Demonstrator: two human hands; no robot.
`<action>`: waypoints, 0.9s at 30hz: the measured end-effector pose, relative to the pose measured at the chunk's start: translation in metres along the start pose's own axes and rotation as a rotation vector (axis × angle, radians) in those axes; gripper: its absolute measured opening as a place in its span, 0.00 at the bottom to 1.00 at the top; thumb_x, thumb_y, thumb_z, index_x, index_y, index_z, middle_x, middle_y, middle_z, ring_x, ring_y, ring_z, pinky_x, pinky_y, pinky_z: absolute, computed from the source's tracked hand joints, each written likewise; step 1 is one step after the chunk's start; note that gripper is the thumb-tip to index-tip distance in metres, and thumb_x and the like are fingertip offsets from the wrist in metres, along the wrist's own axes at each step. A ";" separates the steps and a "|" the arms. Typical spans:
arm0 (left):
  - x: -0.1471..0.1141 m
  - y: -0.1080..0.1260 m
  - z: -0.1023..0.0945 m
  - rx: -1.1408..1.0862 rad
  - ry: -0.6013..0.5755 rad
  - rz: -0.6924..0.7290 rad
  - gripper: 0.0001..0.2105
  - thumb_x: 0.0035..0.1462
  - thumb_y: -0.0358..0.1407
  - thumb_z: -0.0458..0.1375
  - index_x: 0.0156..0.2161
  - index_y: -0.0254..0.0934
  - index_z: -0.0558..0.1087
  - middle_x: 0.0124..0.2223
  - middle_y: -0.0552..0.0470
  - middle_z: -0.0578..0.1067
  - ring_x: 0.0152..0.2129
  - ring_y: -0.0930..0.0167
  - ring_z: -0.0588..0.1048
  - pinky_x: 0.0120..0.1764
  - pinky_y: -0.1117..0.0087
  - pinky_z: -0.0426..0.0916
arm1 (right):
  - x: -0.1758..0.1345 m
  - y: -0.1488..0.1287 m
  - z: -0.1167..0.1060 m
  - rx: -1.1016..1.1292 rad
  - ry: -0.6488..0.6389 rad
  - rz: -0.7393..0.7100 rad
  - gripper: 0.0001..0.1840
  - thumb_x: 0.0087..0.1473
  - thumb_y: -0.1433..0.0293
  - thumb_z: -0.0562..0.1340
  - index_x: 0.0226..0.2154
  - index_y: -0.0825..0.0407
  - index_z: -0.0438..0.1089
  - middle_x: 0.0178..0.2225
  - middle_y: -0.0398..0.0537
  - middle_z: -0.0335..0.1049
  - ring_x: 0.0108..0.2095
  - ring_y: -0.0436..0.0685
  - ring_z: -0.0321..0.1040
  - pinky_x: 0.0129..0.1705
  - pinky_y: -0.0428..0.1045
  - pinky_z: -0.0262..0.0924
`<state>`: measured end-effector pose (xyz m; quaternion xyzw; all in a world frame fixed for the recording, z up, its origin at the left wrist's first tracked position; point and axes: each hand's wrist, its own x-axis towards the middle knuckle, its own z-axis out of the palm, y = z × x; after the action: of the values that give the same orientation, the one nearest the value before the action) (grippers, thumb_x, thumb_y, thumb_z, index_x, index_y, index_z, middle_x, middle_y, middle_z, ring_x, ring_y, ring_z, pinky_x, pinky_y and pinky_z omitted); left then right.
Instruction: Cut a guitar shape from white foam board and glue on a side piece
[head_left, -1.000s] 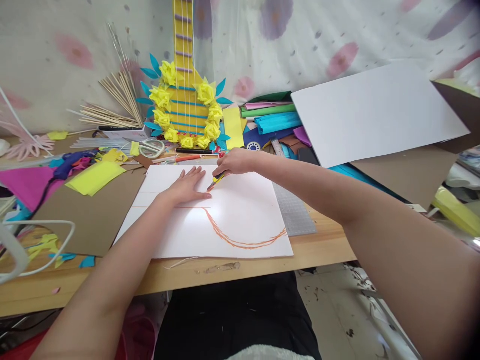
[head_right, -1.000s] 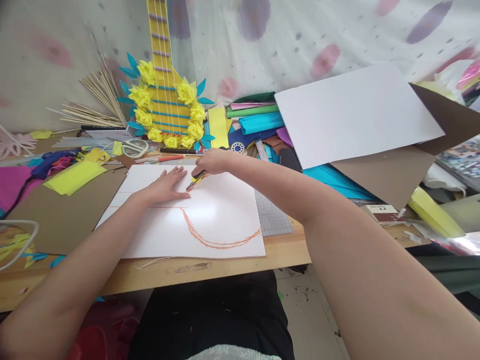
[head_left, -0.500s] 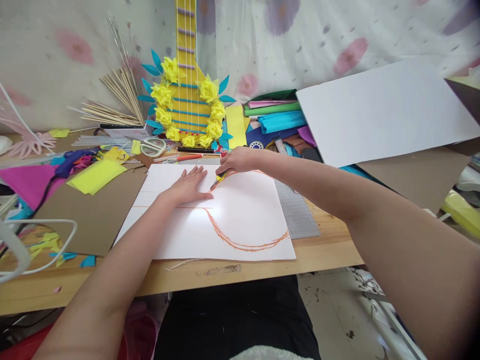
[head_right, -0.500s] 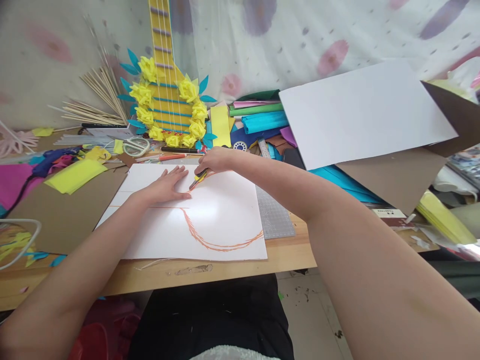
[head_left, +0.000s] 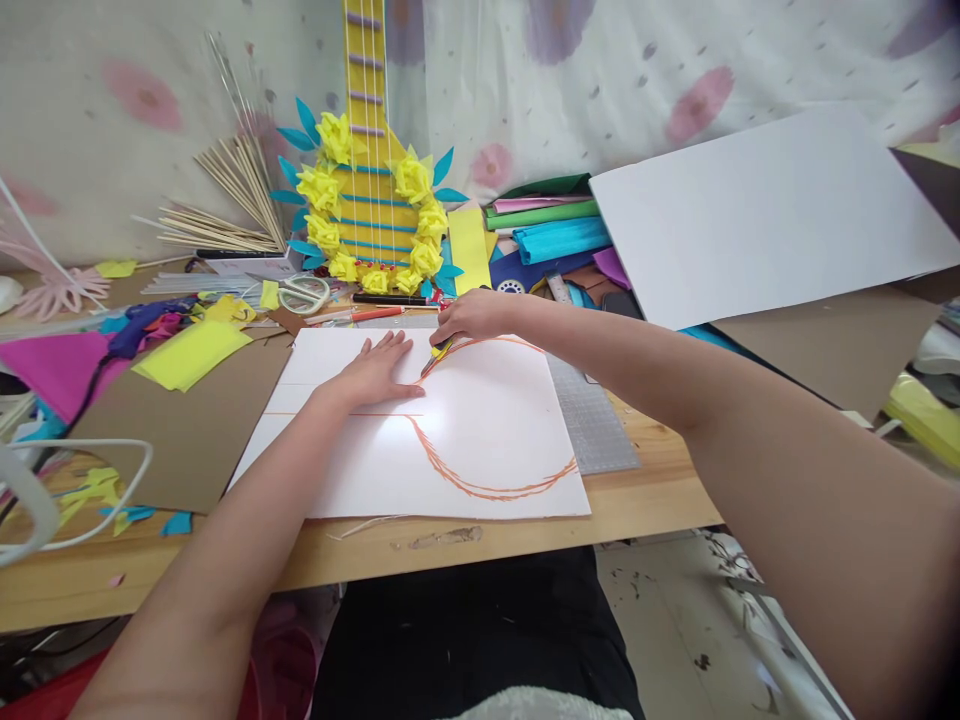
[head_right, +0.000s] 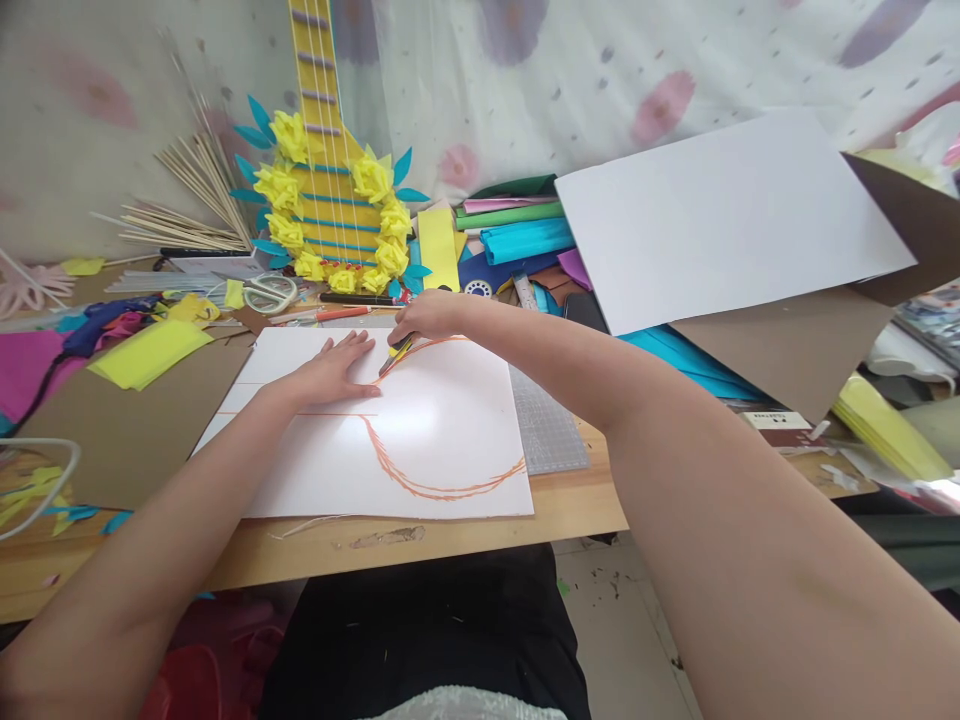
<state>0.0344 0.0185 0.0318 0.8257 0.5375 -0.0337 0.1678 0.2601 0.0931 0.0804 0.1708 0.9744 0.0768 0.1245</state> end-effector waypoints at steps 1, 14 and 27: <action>0.000 0.000 0.000 -0.001 0.001 0.000 0.49 0.43 0.61 0.54 0.66 0.37 0.47 0.69 0.43 0.41 0.65 0.59 0.38 0.63 0.53 0.33 | 0.000 0.001 0.000 -0.001 -0.002 0.001 0.21 0.60 0.68 0.52 0.55 0.40 0.64 0.47 0.48 0.71 0.39 0.53 0.65 0.32 0.47 0.45; 0.000 0.001 -0.001 0.011 -0.012 -0.008 0.50 0.44 0.61 0.54 0.66 0.35 0.47 0.69 0.42 0.41 0.65 0.60 0.38 0.63 0.54 0.34 | 0.003 0.015 0.011 -0.025 0.105 -0.091 0.20 0.59 0.70 0.52 0.52 0.40 0.67 0.43 0.46 0.73 0.37 0.52 0.66 0.31 0.47 0.45; 0.000 0.002 -0.003 0.020 -0.019 -0.015 0.49 0.44 0.61 0.54 0.66 0.37 0.47 0.69 0.43 0.40 0.65 0.59 0.38 0.63 0.54 0.34 | 0.001 0.020 0.015 -0.026 0.107 -0.080 0.20 0.61 0.69 0.50 0.52 0.42 0.67 0.45 0.47 0.72 0.37 0.52 0.65 0.31 0.47 0.46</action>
<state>0.0360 0.0185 0.0347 0.8230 0.5416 -0.0482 0.1645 0.2697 0.1138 0.0695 0.1257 0.9846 0.0933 0.0773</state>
